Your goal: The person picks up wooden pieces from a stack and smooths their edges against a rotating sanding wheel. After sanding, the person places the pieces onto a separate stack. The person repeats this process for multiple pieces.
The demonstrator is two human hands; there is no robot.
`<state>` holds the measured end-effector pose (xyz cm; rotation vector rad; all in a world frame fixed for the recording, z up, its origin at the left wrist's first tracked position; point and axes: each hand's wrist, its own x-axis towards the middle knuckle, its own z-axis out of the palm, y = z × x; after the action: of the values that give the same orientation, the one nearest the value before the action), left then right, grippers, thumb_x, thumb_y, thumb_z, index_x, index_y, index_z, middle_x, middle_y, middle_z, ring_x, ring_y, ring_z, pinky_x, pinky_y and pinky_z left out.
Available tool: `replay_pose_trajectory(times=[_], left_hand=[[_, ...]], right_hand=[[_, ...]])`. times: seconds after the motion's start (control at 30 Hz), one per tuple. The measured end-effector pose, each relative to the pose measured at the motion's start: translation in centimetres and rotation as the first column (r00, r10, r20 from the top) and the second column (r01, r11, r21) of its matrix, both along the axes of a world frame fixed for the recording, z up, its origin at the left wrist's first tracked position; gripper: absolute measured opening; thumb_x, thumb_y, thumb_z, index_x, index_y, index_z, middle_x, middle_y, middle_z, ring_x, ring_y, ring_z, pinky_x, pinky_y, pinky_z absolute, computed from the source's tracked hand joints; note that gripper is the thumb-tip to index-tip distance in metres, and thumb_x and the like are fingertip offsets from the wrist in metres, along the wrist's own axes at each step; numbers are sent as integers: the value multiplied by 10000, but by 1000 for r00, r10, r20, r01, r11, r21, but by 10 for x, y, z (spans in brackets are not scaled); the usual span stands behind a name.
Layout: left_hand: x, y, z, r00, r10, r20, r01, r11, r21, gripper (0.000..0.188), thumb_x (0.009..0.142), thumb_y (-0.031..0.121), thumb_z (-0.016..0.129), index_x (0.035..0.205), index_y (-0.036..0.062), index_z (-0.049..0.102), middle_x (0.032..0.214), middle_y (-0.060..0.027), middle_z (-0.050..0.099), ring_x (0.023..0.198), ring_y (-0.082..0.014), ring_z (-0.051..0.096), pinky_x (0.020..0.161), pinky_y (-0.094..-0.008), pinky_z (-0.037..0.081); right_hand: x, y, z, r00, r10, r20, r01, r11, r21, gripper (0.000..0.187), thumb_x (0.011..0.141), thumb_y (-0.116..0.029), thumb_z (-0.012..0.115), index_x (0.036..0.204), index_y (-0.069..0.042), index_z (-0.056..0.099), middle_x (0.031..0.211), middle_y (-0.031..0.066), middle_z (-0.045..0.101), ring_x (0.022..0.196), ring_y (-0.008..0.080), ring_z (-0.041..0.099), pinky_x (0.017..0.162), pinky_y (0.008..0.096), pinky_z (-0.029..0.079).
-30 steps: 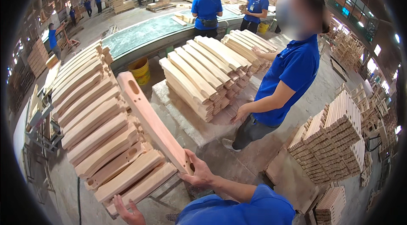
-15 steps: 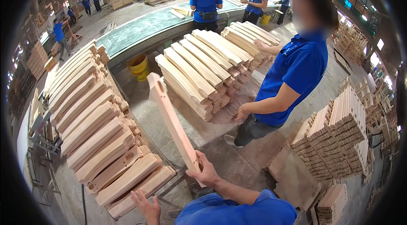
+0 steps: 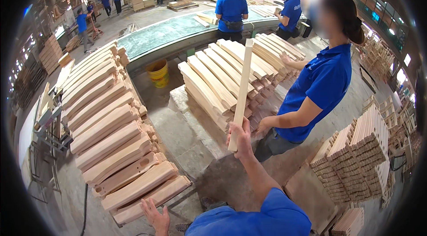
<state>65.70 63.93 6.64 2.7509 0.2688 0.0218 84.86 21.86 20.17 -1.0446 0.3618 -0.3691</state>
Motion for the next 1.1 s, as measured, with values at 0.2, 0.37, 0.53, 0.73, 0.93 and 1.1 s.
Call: replay_pose_trajectory(times=[0.2,0.37,0.53,0.73,0.93,1.1], left_hand=[[-3,6,-7,983,92,158,-73,990,-122,756,882,187,800,1533,-20,474,1586,-332,428,1526,-540,322,1262,-582,286],[10,4,22,962,208,174,-59,785,-616,573,1022,218,710,1509,-17,521,1473,-241,588,1363,-377,576,1187,-475,426],[4,7,64,940,331,80,-22,293,-956,569,1122,415,558,1533,24,506,1428,-164,639,1233,-267,663,1079,-394,513],[-21,20,100,862,488,137,158,-2,-987,719,1109,565,489,1603,51,395,1464,-156,603,1318,-274,602,1088,-421,499],[-52,36,102,683,723,-108,-81,-71,-994,636,1105,463,539,1518,-18,494,1488,-223,579,1378,-351,559,1167,-505,441],[-87,77,75,659,738,-148,-172,-44,-984,690,1113,512,488,1561,-12,453,1543,-212,542,1408,-353,539,1199,-521,416]], right_hand=[[-44,64,-47,946,285,156,-187,870,-456,809,906,-123,792,1579,-48,349,1370,161,566,1211,235,600,1003,364,527],[-95,115,-35,786,574,-230,-567,521,-638,968,877,-296,823,1641,-39,287,1399,249,600,1247,345,650,1053,412,532],[-119,149,-28,575,748,-332,-662,186,-726,959,856,-349,804,1637,-90,310,1235,196,635,1066,379,688,925,461,572],[-144,180,-40,419,870,-260,-494,-22,-869,911,855,-267,794,1611,-72,324,1063,163,603,898,371,675,770,455,572],[-160,212,-62,336,922,-191,-355,-64,-933,903,852,-245,797,1589,-27,323,1033,163,587,882,374,657,743,471,563],[-179,251,-77,288,932,-220,-364,-106,-926,904,859,-221,778,1599,-7,304,1023,180,585,866,379,646,730,460,555]])
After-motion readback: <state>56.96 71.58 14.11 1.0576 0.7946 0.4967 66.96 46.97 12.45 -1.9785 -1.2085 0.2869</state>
